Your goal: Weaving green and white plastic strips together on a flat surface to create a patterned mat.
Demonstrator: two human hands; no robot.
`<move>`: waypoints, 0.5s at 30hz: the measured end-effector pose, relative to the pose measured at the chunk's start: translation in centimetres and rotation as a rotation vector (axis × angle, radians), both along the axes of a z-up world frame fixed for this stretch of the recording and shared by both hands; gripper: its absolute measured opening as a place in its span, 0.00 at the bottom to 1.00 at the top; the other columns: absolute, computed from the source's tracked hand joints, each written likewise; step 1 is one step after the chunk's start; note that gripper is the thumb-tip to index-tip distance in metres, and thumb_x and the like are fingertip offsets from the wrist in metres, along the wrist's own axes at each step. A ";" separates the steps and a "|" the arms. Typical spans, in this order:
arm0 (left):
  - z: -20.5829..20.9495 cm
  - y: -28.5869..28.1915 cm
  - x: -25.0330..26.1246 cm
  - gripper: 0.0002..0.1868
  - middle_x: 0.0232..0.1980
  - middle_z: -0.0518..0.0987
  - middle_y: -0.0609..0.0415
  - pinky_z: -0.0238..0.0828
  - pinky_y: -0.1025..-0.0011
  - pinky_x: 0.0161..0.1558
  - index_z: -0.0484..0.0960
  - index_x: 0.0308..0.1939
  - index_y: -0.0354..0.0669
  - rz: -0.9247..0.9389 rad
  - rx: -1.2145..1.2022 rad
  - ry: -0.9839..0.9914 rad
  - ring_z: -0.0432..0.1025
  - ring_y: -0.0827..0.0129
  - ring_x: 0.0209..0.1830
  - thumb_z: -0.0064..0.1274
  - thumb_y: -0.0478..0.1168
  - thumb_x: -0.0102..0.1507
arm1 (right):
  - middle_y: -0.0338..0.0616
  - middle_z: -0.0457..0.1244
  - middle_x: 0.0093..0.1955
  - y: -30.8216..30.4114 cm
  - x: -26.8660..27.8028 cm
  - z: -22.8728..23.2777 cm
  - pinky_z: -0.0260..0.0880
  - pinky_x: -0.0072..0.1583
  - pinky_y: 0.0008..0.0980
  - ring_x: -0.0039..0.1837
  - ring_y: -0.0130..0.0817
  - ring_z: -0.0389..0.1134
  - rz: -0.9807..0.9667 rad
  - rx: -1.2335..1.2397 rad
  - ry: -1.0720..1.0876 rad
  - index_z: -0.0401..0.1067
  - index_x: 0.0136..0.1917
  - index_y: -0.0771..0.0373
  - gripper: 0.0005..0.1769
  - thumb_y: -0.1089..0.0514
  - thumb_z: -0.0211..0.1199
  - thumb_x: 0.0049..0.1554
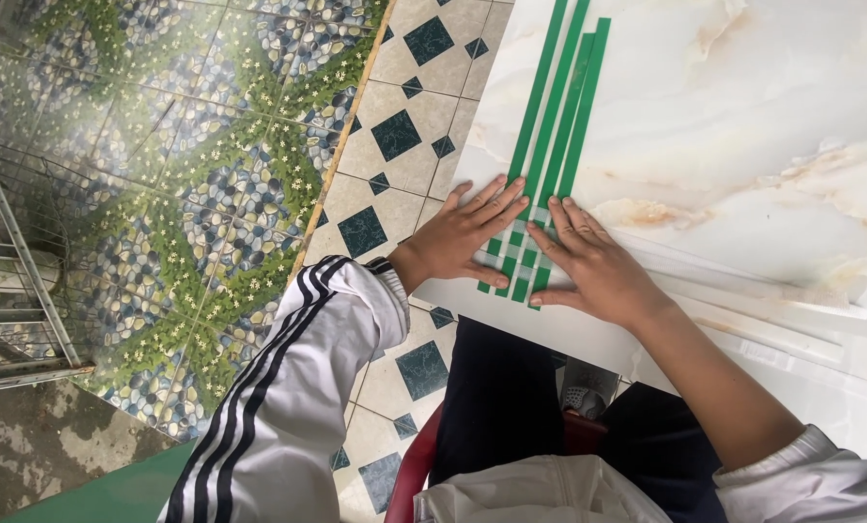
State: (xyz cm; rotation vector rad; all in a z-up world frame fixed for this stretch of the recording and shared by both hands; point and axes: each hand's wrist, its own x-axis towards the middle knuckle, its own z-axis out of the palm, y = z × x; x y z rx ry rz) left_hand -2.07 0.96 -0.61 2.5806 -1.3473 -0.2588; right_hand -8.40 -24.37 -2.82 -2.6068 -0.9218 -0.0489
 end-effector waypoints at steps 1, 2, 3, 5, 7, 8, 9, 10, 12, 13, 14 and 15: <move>-0.1 0.0 0.1 0.61 0.82 0.37 0.55 0.36 0.47 0.72 0.41 0.79 0.53 0.003 -0.008 0.009 0.35 0.59 0.81 0.46 0.80 0.54 | 0.63 0.41 0.79 0.0 0.1 0.0 0.38 0.76 0.46 0.79 0.54 0.40 0.000 -0.001 0.000 0.52 0.77 0.54 0.56 0.24 0.60 0.45; 0.1 -0.1 0.1 0.61 0.82 0.37 0.55 0.36 0.47 0.72 0.41 0.79 0.53 0.003 -0.010 0.004 0.35 0.59 0.81 0.46 0.80 0.54 | 0.63 0.41 0.79 0.0 0.1 0.0 0.38 0.76 0.46 0.79 0.54 0.40 0.000 -0.003 -0.004 0.52 0.77 0.54 0.56 0.24 0.60 0.45; 0.2 -0.1 0.1 0.62 0.82 0.36 0.55 0.35 0.47 0.73 0.40 0.79 0.53 0.011 0.006 0.020 0.34 0.60 0.81 0.46 0.81 0.53 | 0.63 0.41 0.79 0.0 0.1 0.0 0.38 0.76 0.46 0.79 0.54 0.40 -0.001 0.005 -0.005 0.52 0.77 0.54 0.55 0.25 0.60 0.46; 0.4 -0.2 0.0 0.62 0.82 0.36 0.56 0.33 0.48 0.73 0.40 0.79 0.54 0.021 0.021 0.034 0.33 0.60 0.81 0.45 0.81 0.52 | 0.63 0.41 0.79 0.0 0.1 0.0 0.38 0.76 0.46 0.79 0.54 0.40 -0.002 0.012 -0.007 0.53 0.77 0.54 0.55 0.25 0.60 0.46; 0.4 -0.2 0.0 0.63 0.82 0.35 0.56 0.32 0.48 0.73 0.40 0.79 0.53 0.018 0.017 0.045 0.33 0.60 0.81 0.45 0.81 0.51 | 0.63 0.40 0.79 -0.1 0.2 0.0 0.38 0.76 0.47 0.79 0.54 0.39 0.001 0.006 0.007 0.50 0.78 0.54 0.57 0.25 0.60 0.45; 0.5 -0.2 0.0 0.63 0.82 0.35 0.56 0.32 0.48 0.73 0.40 0.79 0.53 0.017 0.016 0.043 0.33 0.60 0.81 0.45 0.81 0.51 | 0.63 0.40 0.79 0.0 0.1 0.1 0.38 0.76 0.47 0.79 0.54 0.39 0.001 0.004 0.005 0.50 0.78 0.54 0.57 0.25 0.60 0.45; 0.5 -0.3 0.0 0.64 0.82 0.35 0.55 0.31 0.48 0.73 0.39 0.78 0.52 0.019 0.021 0.049 0.32 0.60 0.81 0.45 0.81 0.50 | 0.63 0.40 0.79 0.0 0.1 0.2 0.37 0.76 0.46 0.79 0.54 0.39 0.001 0.006 0.015 0.50 0.78 0.54 0.56 0.25 0.60 0.46; 0.6 -0.3 0.0 0.65 0.82 0.34 0.55 0.30 0.48 0.73 0.39 0.78 0.52 0.021 0.026 0.055 0.31 0.60 0.81 0.46 0.81 0.49 | 0.63 0.41 0.79 0.0 0.1 0.4 0.37 0.76 0.45 0.79 0.54 0.39 0.002 0.009 0.024 0.51 0.78 0.55 0.56 0.25 0.61 0.46; 0.3 -0.4 0.0 0.66 0.82 0.34 0.55 0.30 0.48 0.73 0.37 0.79 0.52 0.027 0.023 0.055 0.31 0.61 0.81 0.46 0.81 0.49 | 0.63 0.40 0.79 0.0 0.1 0.4 0.37 0.76 0.46 0.79 0.53 0.39 -0.004 0.013 0.041 0.49 0.78 0.55 0.57 0.25 0.61 0.46; 0.2 -0.4 0.0 0.67 0.82 0.34 0.56 0.29 0.49 0.73 0.36 0.79 0.53 0.033 0.021 0.059 0.31 0.61 0.81 0.46 0.82 0.48 | 0.63 0.40 0.79 0.1 0.0 0.4 0.36 0.76 0.46 0.79 0.53 0.39 -0.010 0.019 0.061 0.46 0.79 0.55 0.59 0.25 0.61 0.45; 0.3 -0.4 -0.1 0.67 0.82 0.34 0.56 0.29 0.49 0.73 0.36 0.79 0.53 0.033 0.021 0.057 0.31 0.61 0.81 0.46 0.82 0.48 | 0.63 0.40 0.79 0.1 0.0 0.5 0.36 0.76 0.46 0.79 0.53 0.39 -0.010 0.019 0.059 0.46 0.79 0.55 0.59 0.25 0.61 0.45; 0.3 -0.4 -0.1 0.66 0.82 0.34 0.55 0.30 0.49 0.73 0.37 0.78 0.51 0.031 0.032 0.048 0.31 0.61 0.81 0.45 0.82 0.49 | 0.63 0.41 0.79 0.1 0.0 0.7 0.36 0.76 0.45 0.79 0.52 0.39 -0.024 0.027 0.077 0.44 0.80 0.58 0.62 0.26 0.62 0.45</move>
